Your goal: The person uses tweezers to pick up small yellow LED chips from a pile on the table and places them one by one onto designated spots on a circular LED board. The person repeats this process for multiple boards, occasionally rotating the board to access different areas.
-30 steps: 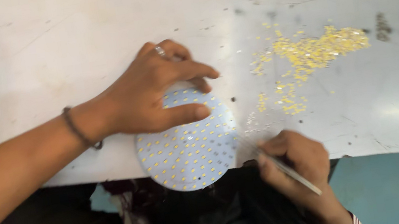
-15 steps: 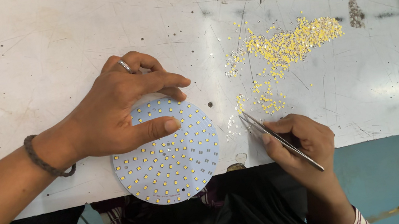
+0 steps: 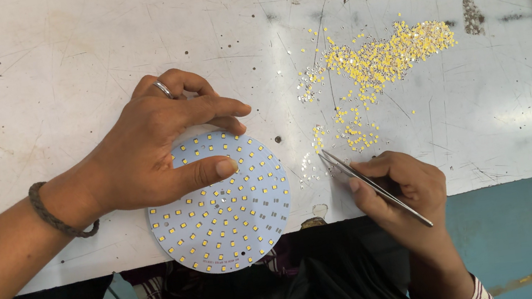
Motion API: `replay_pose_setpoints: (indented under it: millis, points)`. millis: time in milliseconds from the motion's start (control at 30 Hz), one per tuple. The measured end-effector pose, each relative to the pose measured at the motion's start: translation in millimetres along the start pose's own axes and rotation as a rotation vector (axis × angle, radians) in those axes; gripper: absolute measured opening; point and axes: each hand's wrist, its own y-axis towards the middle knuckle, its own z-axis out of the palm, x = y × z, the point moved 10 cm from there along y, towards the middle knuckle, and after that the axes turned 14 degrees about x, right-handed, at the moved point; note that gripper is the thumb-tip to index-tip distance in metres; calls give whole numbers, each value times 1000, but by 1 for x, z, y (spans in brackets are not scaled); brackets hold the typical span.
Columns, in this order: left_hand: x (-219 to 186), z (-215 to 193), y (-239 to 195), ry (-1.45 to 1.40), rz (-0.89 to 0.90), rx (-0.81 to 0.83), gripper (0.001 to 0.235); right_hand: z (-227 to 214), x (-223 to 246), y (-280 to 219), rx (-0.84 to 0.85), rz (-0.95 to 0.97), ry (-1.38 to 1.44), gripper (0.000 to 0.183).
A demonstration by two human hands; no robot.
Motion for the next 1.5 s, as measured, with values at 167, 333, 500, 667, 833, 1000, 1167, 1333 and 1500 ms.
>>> replay_pose_setpoints:
  millis: [167,333,500,667,833,1000,1167,1333,1500]
  points:
    - [-1,0,1,2,-2,-1,66,2,2,-1,-2,-28,-13,14]
    - [-2,-1,0,51,21,-8,63,6,3,-3,10,5,-14,13]
    - [0,0,-6,57,60,-40,60,32,33,0,196,-195,53,15]
    - [-1,-1,-8,37,91,-67,59,55,40,14,406,-213,114,17]
    - [-1,0,-8,25,100,-75,61,58,39,27,499,-193,176,19]
    - [0,2,-8,34,111,-82,62,61,38,33,567,-174,173,20]
    - [3,3,-8,27,111,-84,64,63,37,34,578,-144,189,18]
    - [1,2,-5,60,77,-65,61,60,29,30,558,-132,175,18]
    - [-3,-3,-4,41,51,-45,60,23,-2,14,265,-19,174,16]
